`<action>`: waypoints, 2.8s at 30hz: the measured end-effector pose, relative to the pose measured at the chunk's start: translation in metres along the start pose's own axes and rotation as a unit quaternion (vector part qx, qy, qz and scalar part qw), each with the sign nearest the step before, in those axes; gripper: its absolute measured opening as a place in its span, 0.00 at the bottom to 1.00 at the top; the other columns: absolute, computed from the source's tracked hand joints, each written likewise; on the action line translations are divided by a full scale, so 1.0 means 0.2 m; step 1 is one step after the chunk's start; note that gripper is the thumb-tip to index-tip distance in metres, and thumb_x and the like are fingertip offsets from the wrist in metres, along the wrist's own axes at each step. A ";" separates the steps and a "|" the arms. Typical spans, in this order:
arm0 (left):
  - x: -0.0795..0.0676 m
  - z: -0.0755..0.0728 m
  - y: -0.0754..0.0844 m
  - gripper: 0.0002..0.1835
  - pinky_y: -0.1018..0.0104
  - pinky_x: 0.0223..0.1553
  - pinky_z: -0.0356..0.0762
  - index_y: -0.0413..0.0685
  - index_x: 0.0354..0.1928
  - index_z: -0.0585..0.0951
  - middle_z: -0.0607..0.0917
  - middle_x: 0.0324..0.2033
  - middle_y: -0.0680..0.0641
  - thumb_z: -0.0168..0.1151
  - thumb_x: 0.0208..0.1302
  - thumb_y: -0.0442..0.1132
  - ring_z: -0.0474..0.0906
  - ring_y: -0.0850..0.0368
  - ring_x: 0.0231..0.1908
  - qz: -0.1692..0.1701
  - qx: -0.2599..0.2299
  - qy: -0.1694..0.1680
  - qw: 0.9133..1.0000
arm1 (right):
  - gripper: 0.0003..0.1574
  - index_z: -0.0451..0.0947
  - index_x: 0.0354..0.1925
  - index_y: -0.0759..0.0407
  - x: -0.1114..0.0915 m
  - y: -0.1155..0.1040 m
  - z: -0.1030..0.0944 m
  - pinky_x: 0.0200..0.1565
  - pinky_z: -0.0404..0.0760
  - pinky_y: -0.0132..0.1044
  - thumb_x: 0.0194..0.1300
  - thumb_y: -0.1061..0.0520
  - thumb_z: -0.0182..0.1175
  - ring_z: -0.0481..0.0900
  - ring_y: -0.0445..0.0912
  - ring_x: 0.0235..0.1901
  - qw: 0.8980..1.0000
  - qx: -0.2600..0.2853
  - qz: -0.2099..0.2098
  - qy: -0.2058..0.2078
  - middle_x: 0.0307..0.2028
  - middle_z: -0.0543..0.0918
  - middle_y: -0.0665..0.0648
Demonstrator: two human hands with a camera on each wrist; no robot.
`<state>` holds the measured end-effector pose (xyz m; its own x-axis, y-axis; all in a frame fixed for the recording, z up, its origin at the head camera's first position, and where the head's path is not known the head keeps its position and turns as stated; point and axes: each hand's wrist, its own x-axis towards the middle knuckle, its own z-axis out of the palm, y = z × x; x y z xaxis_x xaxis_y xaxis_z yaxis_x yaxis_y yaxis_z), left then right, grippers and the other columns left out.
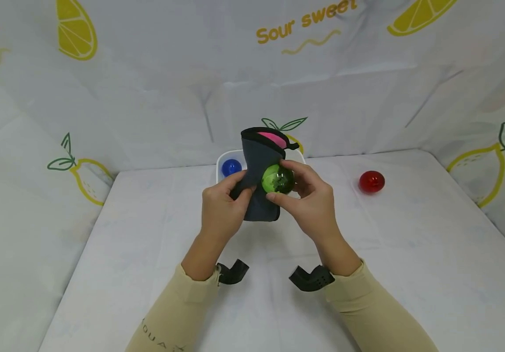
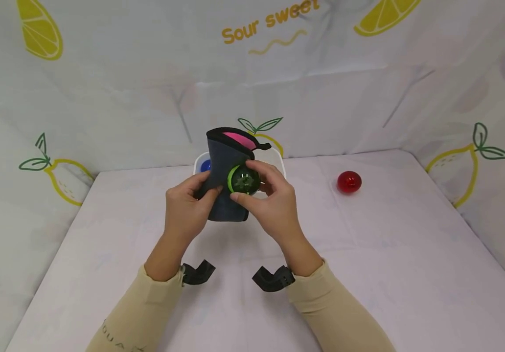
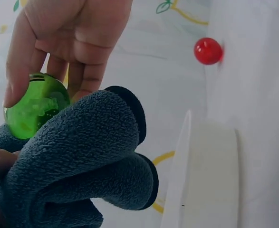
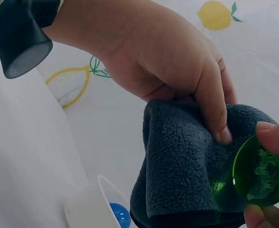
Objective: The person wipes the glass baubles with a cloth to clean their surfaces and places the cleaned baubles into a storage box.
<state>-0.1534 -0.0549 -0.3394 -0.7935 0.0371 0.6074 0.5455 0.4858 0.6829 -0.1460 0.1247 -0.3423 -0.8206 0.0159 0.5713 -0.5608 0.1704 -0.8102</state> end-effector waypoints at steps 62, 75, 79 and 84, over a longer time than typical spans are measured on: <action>-0.02 0.05 -0.01 0.14 0.67 0.40 0.85 0.41 0.49 0.84 0.89 0.44 0.43 0.69 0.60 0.32 0.87 0.54 0.44 -0.013 -0.023 -0.038 0.999 | 0.40 0.70 0.62 0.64 0.02 0.10 0.02 0.53 0.81 0.31 0.50 0.73 0.71 0.80 0.50 0.52 0.988 0.099 0.070 0.092 0.57 0.80 0.58; -0.03 0.04 0.01 0.16 0.68 0.38 0.85 0.39 0.50 0.85 0.88 0.45 0.42 0.69 0.58 0.32 0.87 0.54 0.44 0.006 -0.020 -0.027 0.999 | 0.42 0.71 0.65 0.58 0.02 0.12 0.01 0.53 0.81 0.30 0.53 0.68 0.72 0.80 0.47 0.52 0.989 0.061 0.112 0.080 0.58 0.79 0.56; -0.03 0.04 0.01 0.15 0.69 0.36 0.85 0.39 0.49 0.86 0.89 0.44 0.42 0.69 0.58 0.31 0.87 0.54 0.43 0.015 -0.017 -0.012 1.000 | 0.42 0.73 0.65 0.57 0.02 0.12 0.01 0.52 0.81 0.28 0.52 0.64 0.74 0.80 0.45 0.50 0.992 0.005 0.107 0.063 0.58 0.80 0.53; -0.02 0.03 0.00 0.14 0.70 0.34 0.84 0.39 0.48 0.86 0.89 0.43 0.42 0.67 0.58 0.29 0.87 0.54 0.43 0.021 -0.024 0.010 0.999 | 0.41 0.75 0.63 0.58 0.02 0.11 -0.01 0.50 0.80 0.26 0.51 0.59 0.76 0.82 0.45 0.48 0.993 -0.044 0.100 0.036 0.57 0.81 0.54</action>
<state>-0.1516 -0.0492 -0.3438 -0.7645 0.0391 0.6435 0.5911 0.4410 0.6754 -0.1623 0.1303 -0.3572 -0.9029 0.1289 0.4101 -0.3725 0.2416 -0.8960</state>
